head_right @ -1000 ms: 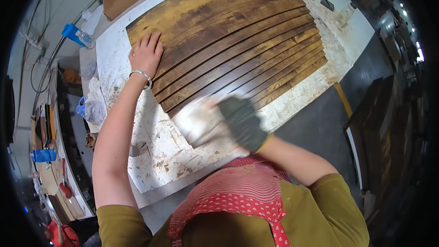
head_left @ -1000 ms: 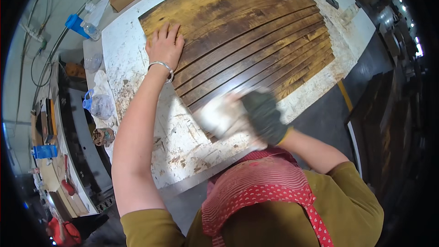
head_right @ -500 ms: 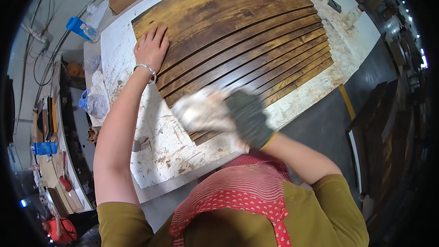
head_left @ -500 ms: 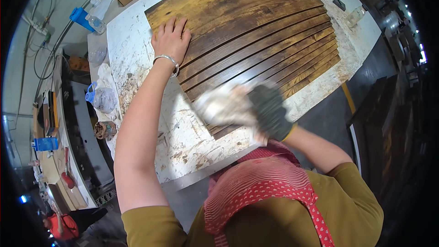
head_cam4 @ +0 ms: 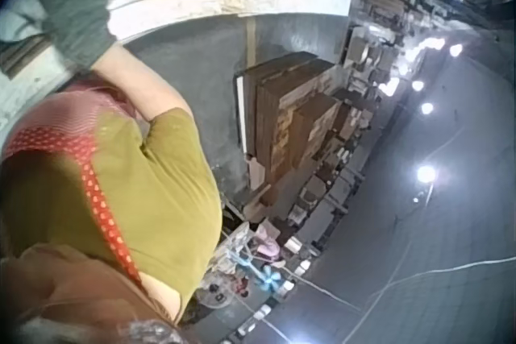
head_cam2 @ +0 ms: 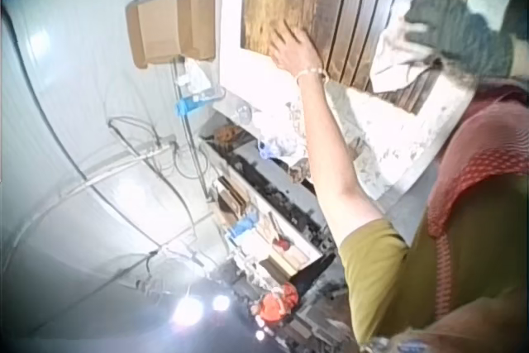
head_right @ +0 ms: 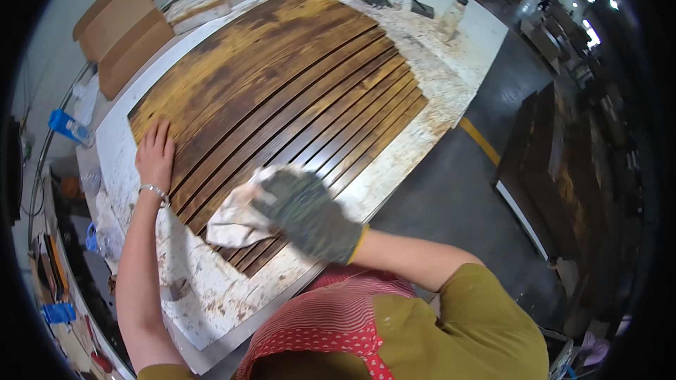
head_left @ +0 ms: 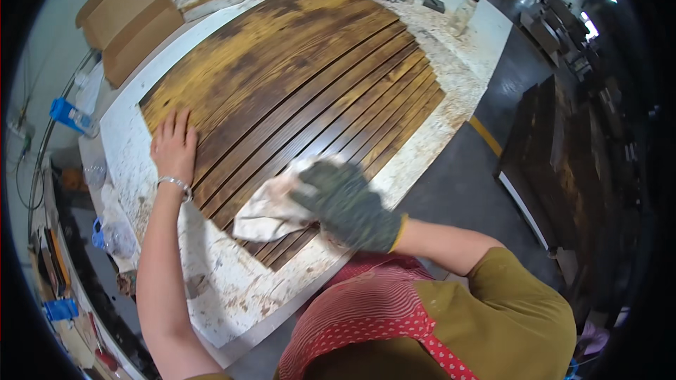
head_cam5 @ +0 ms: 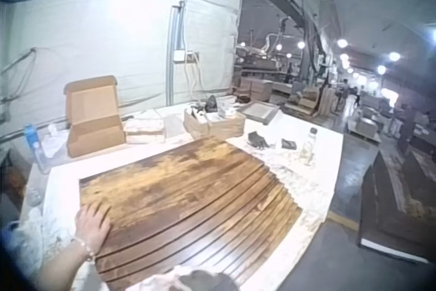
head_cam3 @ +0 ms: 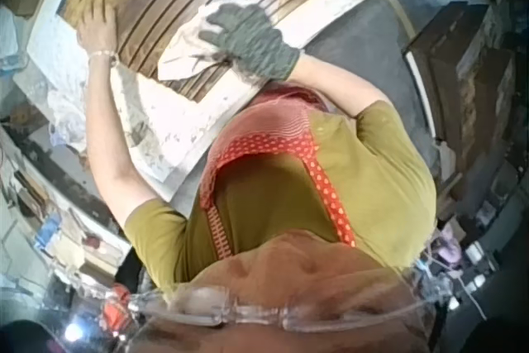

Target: The person wipes the surface of a slotted wooden panel with a cloth, then repeats the process on two larger flat wooden panels at a workbench.

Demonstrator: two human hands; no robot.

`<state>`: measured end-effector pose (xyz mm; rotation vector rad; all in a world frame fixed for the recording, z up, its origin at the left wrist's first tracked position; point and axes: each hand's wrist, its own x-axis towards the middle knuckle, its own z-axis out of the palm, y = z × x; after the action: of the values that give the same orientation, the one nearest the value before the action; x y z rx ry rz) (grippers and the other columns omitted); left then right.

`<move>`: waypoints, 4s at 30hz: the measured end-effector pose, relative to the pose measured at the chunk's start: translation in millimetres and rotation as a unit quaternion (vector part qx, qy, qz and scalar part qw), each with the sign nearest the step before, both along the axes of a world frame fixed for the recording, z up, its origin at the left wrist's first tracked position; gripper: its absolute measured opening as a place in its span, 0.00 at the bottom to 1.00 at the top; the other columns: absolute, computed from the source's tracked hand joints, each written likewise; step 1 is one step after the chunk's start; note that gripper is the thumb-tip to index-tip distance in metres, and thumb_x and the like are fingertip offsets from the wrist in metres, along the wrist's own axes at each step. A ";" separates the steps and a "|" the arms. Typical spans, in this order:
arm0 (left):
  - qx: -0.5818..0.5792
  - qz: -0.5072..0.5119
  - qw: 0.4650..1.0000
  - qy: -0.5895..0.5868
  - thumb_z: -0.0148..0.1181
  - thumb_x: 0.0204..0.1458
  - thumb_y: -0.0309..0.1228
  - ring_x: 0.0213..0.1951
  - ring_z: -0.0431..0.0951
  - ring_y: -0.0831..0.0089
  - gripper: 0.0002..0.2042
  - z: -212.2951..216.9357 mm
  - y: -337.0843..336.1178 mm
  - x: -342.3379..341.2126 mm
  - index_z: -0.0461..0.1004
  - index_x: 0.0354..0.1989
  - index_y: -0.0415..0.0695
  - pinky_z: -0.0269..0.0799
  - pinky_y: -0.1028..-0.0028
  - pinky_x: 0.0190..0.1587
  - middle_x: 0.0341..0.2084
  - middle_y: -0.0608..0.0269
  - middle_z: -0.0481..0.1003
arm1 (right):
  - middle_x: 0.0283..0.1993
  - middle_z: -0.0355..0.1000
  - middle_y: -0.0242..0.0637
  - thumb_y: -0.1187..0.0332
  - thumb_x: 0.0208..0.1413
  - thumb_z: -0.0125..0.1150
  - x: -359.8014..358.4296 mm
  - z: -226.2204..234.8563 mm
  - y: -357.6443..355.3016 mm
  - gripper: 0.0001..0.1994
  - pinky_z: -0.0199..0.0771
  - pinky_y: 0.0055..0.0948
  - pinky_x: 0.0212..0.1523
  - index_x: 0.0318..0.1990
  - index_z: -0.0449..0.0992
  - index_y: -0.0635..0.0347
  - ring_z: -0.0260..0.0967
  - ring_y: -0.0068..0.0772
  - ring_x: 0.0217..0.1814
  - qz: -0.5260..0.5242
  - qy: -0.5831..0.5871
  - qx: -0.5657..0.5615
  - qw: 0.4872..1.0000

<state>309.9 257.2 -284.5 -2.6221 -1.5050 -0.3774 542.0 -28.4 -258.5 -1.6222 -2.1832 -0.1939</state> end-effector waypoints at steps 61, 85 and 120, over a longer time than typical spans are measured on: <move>-0.057 -0.020 0.996 0.059 0.34 0.67 0.42 0.72 0.52 0.54 0.26 25.5 -7.0 -7.3 0.58 0.71 0.47 0.46 0.60 0.72 0.71 0.52 0.55 | 0.50 0.73 0.37 0.74 0.51 0.53 332.2 -62.3 -20.5 0.22 0.72 0.44 0.49 0.56 0.75 0.52 0.72 0.44 0.52 -0.111 0.137 -0.048 0.983; -0.021 -0.059 0.997 0.046 0.36 0.67 0.39 0.69 0.57 0.54 0.24 14.4 4.1 -12.0 0.60 0.70 0.48 0.52 0.60 0.69 0.69 0.52 0.57 | 0.61 0.69 0.46 0.70 0.60 0.51 250.3 -64.2 -38.6 0.21 0.69 0.39 0.60 0.61 0.71 0.58 0.67 0.45 0.63 -0.201 0.147 -0.198 0.948; -0.020 0.006 0.999 -0.037 0.42 0.63 0.50 0.69 0.59 0.56 0.24 4.5 -1.4 6.6 0.65 0.67 0.64 0.50 0.46 0.67 0.69 0.63 0.60 | 0.48 0.74 0.44 0.61 0.56 0.60 -42.4 8.6 -28.6 0.22 0.75 0.41 0.50 0.56 0.72 0.58 0.75 0.43 0.47 0.140 0.303 -0.165 0.928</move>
<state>316.5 255.8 -280.0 -2.6565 -1.5645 -0.4543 499.6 -56.9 -250.0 -1.2634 -1.9696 0.7024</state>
